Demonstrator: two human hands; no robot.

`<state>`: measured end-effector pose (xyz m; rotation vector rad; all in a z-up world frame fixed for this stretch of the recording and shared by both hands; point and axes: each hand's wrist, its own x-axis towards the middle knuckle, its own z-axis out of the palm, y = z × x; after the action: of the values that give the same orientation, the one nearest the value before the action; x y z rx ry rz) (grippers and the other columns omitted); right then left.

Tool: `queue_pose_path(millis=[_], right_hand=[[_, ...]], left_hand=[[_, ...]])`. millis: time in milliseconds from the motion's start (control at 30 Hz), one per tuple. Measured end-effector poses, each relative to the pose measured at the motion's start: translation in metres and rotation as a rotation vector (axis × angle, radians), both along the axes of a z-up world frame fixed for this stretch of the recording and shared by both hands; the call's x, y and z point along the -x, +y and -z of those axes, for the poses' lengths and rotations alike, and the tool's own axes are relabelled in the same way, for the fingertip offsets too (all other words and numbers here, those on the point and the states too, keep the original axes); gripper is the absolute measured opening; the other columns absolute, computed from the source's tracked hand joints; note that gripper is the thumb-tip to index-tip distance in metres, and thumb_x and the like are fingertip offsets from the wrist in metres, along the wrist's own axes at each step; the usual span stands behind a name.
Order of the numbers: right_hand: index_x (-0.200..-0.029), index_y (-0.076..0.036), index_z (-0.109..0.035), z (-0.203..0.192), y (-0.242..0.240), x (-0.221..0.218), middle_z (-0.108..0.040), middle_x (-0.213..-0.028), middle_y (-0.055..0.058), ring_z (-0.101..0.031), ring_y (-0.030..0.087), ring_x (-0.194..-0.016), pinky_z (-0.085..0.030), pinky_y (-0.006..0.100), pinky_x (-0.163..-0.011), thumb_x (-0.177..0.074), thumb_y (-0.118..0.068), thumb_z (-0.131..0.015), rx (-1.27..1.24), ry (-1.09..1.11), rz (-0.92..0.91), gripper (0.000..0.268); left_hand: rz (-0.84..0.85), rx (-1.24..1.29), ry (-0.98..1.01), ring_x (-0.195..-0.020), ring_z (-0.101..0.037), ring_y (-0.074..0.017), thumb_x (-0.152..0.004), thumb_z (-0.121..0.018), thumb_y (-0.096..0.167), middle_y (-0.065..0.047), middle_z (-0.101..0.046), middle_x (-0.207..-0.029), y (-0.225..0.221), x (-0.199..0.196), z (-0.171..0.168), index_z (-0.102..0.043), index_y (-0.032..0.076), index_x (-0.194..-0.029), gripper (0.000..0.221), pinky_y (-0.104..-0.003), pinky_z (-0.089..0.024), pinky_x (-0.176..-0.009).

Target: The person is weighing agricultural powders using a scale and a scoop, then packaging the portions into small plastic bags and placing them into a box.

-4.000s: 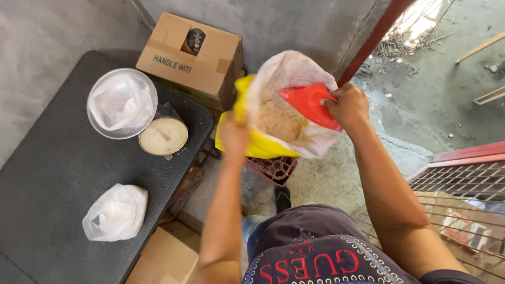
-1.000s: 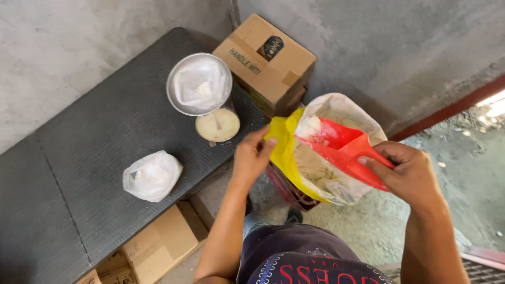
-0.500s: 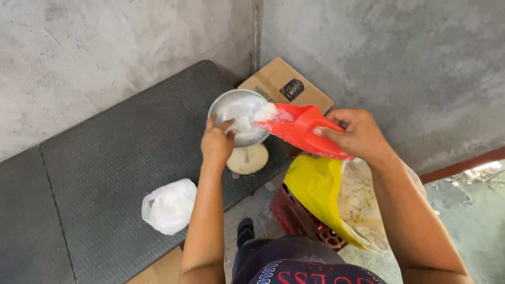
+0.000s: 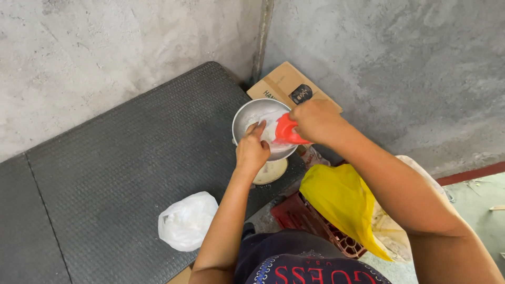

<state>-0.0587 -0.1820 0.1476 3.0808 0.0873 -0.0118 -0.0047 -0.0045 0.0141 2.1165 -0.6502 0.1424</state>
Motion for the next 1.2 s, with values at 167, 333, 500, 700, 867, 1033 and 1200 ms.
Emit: queue_pose_path(millis=[167,333,500,700,867,1033,1200], right_hand=[[-0.077,-0.008,-0.074,0.007,0.014,0.0,-0.073,-0.078,0.016,-0.073,0.034,-0.076,-0.058,0.045,-0.066,-0.072,-0.014,-0.071,0.224,-0.032,-0.067,0.008],[-0.073,-0.007,-0.073,0.001,0.017,0.009,-0.071,-0.074,0.016,-0.072,0.033,-0.072,-0.057,0.044,-0.064,-0.073,-0.012,-0.067,0.239,-0.119,-0.086,0.008],[-0.076,-0.007,-0.073,0.001,0.004,0.023,-0.073,-0.083,0.014,-0.073,0.034,-0.078,-0.058,0.044,-0.065,-0.076,-0.01,-0.066,0.182,-0.182,-0.077,0.008],[-0.096,-0.009,-0.076,-0.015,-0.032,0.093,-0.074,-0.094,0.014,-0.07,0.039,-0.082,-0.055,0.051,-0.065,-0.08,-0.023,-0.078,-0.132,-0.336,0.021,0.022],[-0.102,-0.005,-0.074,-0.001,-0.086,0.181,-0.071,-0.09,0.014,-0.066,0.028,-0.073,-0.054,0.04,-0.066,-0.088,-0.02,-0.084,-0.404,-0.485,0.135,0.023],[-0.096,-0.002,-0.074,0.026,-0.142,0.302,-0.06,-0.068,0.005,-0.049,0.008,-0.062,-0.041,0.028,-0.056,-0.093,-0.017,-0.086,-0.773,-0.5,0.458,0.02],[-0.094,-0.002,-0.073,0.051,-0.18,0.404,-0.066,-0.075,-0.005,-0.055,0.0,-0.067,-0.044,0.021,-0.059,-0.091,-0.014,-0.082,-1.115,-0.538,0.632,0.015]], left_hand=[[0.036,-0.013,0.034,-0.111,-0.068,-0.0379,-0.076,-0.059,-0.001,-0.015,-0.06,-0.144,0.004,-0.005,-0.002,-0.065,0.008,-0.133,0.058,-0.045,-0.056,-0.092],[0.067,0.025,0.019,-0.114,-0.067,-0.0381,-0.076,-0.059,-0.001,-0.017,-0.059,-0.143,-0.001,-0.007,0.003,-0.065,0.008,-0.136,0.061,-0.044,-0.055,-0.094],[0.074,0.05,0.023,-0.112,-0.069,-0.0356,-0.075,-0.061,-0.001,-0.017,-0.056,-0.148,-0.006,-0.002,0.005,-0.064,0.01,-0.136,0.063,-0.041,-0.055,-0.096],[-0.012,0.102,-0.212,-0.111,-0.072,-0.0344,-0.084,-0.074,0.009,-0.014,-0.053,-0.154,-0.005,0.025,-0.002,-0.064,0.013,-0.141,0.058,-0.039,-0.058,-0.09],[-0.102,0.206,-0.045,-0.065,-0.066,-0.0221,-0.091,-0.07,0.007,-0.012,-0.055,-0.152,-0.025,0.092,-0.057,-0.063,0.013,-0.138,0.048,-0.034,-0.055,-0.066],[0.054,0.278,-0.157,-0.08,-0.07,-0.0178,-0.099,-0.07,0.005,-0.011,-0.061,-0.148,-0.076,0.164,-0.04,-0.068,0.013,-0.138,0.04,-0.031,-0.057,-0.074],[0.237,0.094,-0.225,-0.127,-0.064,-0.036,-0.094,-0.076,0.013,-0.017,-0.061,-0.144,-0.124,0.226,0.002,-0.068,0.008,-0.135,0.042,-0.042,-0.053,-0.106]])
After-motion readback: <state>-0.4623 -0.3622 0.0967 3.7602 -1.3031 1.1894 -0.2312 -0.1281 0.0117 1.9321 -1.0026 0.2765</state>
